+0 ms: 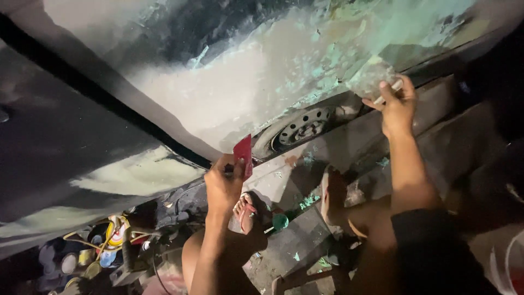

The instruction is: The person scrapes a thick, light-colored substance from a dark surface using a metal scraper and a red plastic card. They repeatedly scrape the surface and wipe the residue from the metal tool onto the red card.

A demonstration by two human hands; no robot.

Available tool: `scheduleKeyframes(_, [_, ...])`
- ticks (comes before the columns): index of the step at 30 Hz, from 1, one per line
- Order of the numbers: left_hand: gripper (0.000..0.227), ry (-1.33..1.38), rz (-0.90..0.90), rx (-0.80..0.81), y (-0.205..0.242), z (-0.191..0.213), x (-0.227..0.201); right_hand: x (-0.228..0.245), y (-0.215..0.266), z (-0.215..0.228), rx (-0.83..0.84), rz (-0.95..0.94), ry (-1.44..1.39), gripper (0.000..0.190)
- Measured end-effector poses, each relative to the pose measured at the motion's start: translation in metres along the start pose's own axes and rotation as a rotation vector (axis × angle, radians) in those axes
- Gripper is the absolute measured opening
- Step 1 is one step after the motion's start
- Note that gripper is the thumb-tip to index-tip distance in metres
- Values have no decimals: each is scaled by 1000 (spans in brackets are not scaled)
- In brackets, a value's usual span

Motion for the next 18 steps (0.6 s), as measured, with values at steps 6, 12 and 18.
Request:
scheduleKeyframes(6, [14, 6, 27, 32, -1, 12, -15, -15, -2, -27, -128, -121, -11, 36])
scheduleKeyframes(12, [16, -21, 132, 47, -6, 21, -23, -57, -27, -35, -96, -15, 78, 32])
scheduleKeyframes(18, [16, -31, 200, 26, -2, 33, 10, -105, -46, -13, -175, 81, 112, 74])
Point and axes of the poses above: each hand's wrist, its own y-axis away from the middle knuckle, its own z-axis out of the back of the hand, x = y × z, the point moved 6 cm from there along -y, towards the middle knuckle, and after that the axes turned 10 degrees about -x, right-handed, at the moved point
